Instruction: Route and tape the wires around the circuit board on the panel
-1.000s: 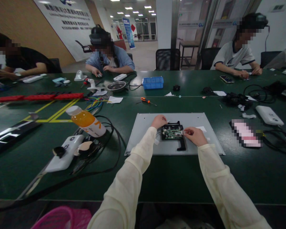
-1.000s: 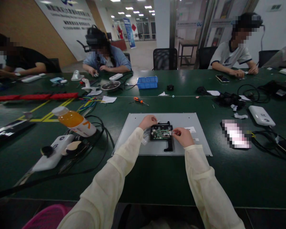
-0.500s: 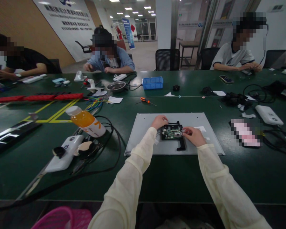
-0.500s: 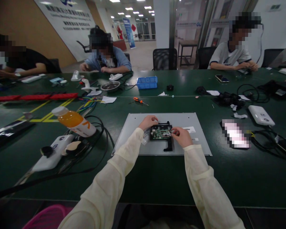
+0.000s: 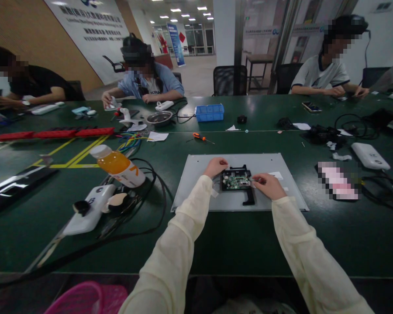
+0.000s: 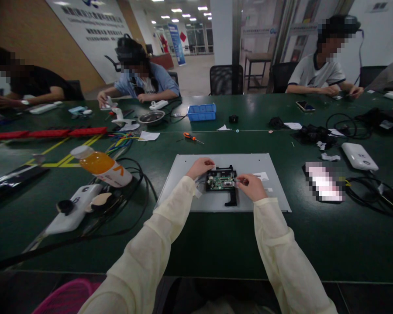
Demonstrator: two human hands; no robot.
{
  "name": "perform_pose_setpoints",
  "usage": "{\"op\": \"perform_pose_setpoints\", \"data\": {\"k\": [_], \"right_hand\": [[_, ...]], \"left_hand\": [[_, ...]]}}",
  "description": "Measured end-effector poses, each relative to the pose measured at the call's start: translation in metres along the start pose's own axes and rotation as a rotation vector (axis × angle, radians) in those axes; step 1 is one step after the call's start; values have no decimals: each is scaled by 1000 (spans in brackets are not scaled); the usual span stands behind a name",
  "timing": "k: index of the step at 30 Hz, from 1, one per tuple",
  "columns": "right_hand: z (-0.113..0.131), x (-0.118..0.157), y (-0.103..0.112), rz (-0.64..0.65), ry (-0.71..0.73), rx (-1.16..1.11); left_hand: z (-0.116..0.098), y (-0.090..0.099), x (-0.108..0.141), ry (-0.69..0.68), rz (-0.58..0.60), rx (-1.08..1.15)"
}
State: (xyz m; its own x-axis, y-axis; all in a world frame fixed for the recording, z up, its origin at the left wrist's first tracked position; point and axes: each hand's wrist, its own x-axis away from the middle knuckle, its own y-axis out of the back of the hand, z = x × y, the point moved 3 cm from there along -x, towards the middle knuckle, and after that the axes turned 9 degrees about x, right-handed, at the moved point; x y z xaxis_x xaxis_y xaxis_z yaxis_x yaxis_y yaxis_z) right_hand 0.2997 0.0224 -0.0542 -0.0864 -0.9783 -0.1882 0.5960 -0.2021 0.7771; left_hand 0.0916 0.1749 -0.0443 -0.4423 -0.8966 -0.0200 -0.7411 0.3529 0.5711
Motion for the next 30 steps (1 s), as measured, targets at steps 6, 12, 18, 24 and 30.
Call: {"op": "perform_pose_setpoints", "data": {"k": [6, 12, 18, 24, 30], "right_hand": [[3, 2, -4, 53, 66, 10], [-6, 1, 3, 36, 4, -7], [-37, 5, 30, -76, -169, 148], [-48, 6, 34, -127, -150, 335], [-33, 3, 26, -194, -41, 364]], "left_hand": [[-2, 0, 1, 7, -37, -10], [-8, -4, -5, 10, -122, -2], [-9, -3, -15, 55, -224, -37], [-11, -2, -13, 84, -262, -100], [-23, 23, 16, 87, -254, -208]]}}
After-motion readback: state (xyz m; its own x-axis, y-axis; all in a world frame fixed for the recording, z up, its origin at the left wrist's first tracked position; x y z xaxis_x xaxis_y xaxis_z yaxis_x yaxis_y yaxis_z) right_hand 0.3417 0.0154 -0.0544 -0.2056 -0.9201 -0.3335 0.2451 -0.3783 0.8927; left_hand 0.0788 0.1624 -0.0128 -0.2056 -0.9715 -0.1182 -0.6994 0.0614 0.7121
